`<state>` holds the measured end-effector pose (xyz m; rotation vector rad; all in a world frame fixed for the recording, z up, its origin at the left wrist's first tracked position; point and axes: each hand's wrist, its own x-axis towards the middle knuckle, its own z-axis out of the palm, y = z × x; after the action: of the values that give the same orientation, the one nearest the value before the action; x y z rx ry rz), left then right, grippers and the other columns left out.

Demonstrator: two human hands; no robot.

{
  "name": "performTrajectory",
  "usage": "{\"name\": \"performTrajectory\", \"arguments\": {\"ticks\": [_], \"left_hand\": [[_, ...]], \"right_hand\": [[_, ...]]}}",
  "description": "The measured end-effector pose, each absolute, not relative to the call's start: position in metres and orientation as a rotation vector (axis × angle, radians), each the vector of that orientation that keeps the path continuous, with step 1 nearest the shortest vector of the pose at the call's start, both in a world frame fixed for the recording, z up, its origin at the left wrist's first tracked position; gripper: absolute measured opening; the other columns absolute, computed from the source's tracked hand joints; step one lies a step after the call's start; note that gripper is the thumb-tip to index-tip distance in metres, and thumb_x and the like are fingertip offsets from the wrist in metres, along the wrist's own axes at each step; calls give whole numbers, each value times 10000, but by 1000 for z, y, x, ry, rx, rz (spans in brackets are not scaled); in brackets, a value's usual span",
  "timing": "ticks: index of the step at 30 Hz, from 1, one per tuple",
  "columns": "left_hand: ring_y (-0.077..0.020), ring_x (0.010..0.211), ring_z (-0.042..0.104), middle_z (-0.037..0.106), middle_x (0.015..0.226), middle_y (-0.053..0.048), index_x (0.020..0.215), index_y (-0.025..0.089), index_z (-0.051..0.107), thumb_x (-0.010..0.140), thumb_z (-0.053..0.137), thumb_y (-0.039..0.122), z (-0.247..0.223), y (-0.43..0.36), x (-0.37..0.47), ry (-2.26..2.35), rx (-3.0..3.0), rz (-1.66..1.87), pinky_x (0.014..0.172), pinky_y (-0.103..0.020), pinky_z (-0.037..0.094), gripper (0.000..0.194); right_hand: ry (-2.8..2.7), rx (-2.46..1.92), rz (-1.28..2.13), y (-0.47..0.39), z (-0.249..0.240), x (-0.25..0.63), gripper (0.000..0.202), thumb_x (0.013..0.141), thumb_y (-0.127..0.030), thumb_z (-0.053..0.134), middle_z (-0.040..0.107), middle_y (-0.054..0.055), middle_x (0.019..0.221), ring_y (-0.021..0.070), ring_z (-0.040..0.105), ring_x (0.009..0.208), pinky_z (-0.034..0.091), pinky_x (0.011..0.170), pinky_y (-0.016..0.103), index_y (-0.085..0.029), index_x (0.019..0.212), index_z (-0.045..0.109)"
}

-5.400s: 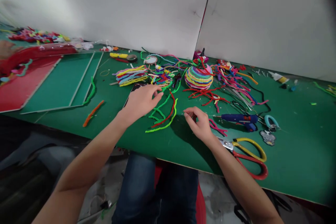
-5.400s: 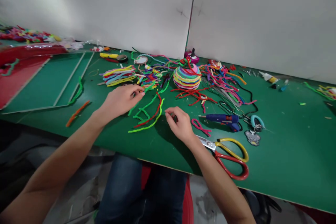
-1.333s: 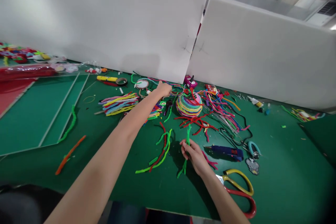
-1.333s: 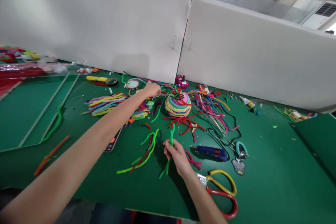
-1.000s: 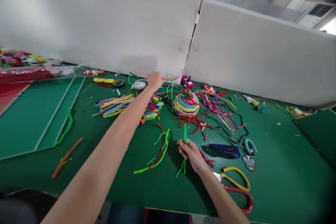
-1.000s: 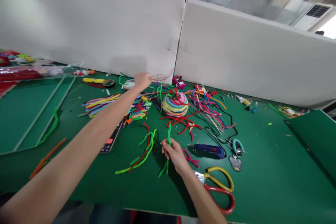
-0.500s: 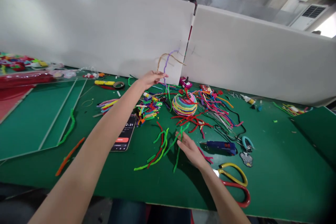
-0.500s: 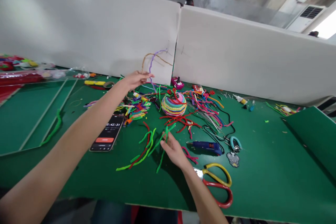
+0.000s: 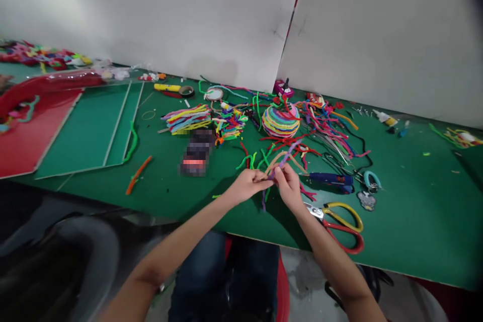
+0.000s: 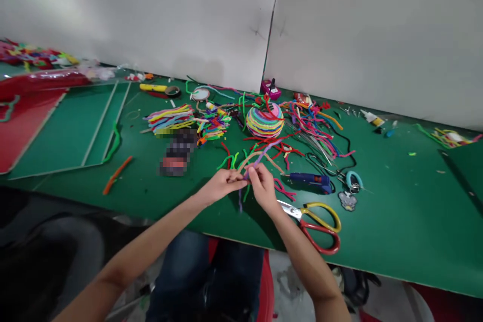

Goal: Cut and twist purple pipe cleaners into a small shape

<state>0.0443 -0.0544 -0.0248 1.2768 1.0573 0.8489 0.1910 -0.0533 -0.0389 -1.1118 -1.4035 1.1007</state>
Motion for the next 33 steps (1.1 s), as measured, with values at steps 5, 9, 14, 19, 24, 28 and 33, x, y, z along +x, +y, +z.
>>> {"name": "performTrajectory", "arguments": {"ticks": [5, 9, 14, 19, 24, 28, 33], "left_hand": [[-121, 606, 472, 476, 602, 10, 849, 167, 617, 901, 361, 494, -26, -65, 38, 1365, 1334, 1074, 590, -243, 373, 419], [-181, 806, 547, 624, 839, -61, 913, 166, 592, 934, 347, 377, -35, -75, 22, 1717, 1745, 1019, 735, -300, 415, 323], [-219, 854, 520, 626, 903, -95, 968, 151, 590, 941, 344, 298, -55, -85, 8, 1936, 2098, 831, 758, -337, 419, 288], [-266, 966, 501, 581, 981, -106, 1203, 180, 543, 863, 448, 204, -49, -96, -3, 1800, 2309, 505, 811, -412, 418, 354], [-201, 1144, 463, 518, 1206, -75, 1256, 236, 497, 857, 439, 170, -24, -86, -44, 1459, 2163, 708, 980, -374, 397, 408], [-297, 1150, 412, 514, 1196, -116, 1156, 215, 609, 885, 375, 201, -18, -44, -90, 2090, 2141, 662, 951, -483, 361, 358], [-341, 1140, 369, 426, 1288, -124, 1259, 292, 560, 879, 387, 229, -27, 0, -110, 2102, 2344, 236, 901, -507, 338, 422]], "right_hand": [[-1277, -1073, 948, -55, -36, 196, 263, 901, -410, 468, 548, -31, 644, 60, 444, 481, 362, 460, 200, -197, 767, 542], [-1166, -1065, 772, -54, -34, 200, 247, 884, -420, 498, 573, -34, 636, 48, 447, 448, 356, 432, 188, -197, 790, 545], [-993, -1112, 722, -48, -32, 204, 266, 863, -443, 516, 551, -42, 594, 49, 417, 414, 322, 385, 188, -194, 772, 538], [-965, -1117, 753, -43, -31, 207, 277, 846, -448, 536, 546, -46, 584, 46, 410, 411, 321, 383, 186, -190, 746, 530], [-1037, -1154, 739, -44, -32, 206, 291, 848, -453, 537, 554, -45, 587, 35, 408, 400, 320, 379, 175, -181, 745, 556], [-1084, -1154, 789, -44, -33, 205, 268, 852, -427, 547, 558, -43, 580, 36, 422, 409, 337, 394, 176, -179, 758, 586], [-1147, -1152, 833, -44, -36, 205, 247, 852, -408, 556, 573, -37, 594, 40, 446, 424, 349, 406, 178, -179, 773, 606]]}}
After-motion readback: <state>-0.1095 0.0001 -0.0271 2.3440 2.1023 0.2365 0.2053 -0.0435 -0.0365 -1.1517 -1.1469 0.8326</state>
